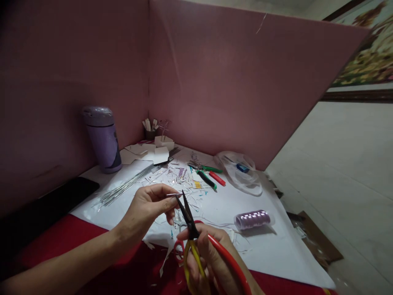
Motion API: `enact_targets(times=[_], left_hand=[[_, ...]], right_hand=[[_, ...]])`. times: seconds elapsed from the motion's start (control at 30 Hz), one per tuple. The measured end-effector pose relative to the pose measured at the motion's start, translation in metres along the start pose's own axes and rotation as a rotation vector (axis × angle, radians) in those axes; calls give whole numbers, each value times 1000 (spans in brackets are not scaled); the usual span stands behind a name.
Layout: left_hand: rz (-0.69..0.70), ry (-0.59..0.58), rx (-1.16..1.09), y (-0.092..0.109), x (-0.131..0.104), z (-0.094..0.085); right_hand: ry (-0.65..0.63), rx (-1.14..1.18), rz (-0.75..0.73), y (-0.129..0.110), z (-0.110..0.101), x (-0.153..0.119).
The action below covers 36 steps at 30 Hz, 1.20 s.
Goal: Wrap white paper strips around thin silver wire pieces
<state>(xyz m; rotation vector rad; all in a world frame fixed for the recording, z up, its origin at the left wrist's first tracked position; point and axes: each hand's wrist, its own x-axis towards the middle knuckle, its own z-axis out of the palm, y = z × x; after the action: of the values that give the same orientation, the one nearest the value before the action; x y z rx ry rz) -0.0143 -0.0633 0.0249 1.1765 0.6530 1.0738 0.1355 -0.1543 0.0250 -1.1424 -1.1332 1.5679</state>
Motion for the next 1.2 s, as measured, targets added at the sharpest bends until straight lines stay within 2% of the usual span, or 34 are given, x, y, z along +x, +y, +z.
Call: enact_targets(times=[0.13, 0.3, 0.77, 1.03, 1.2], left_hand=[[14, 14, -4, 0, 0, 0], [94, 31, 23, -1, -2, 1], [152, 38, 126, -3, -3, 2], [274, 10, 184, -13, -6, 2], [341, 3, 202, -16, -7, 1]], right_hand=[[36, 170, 10, 14, 5, 2], [-3, 286, -6, 27, 7, 5], [-22, 287, 80, 19, 3, -6], [-53, 408, 118, 15, 6, -4], [-54, 387, 114, 15, 6, -5]])
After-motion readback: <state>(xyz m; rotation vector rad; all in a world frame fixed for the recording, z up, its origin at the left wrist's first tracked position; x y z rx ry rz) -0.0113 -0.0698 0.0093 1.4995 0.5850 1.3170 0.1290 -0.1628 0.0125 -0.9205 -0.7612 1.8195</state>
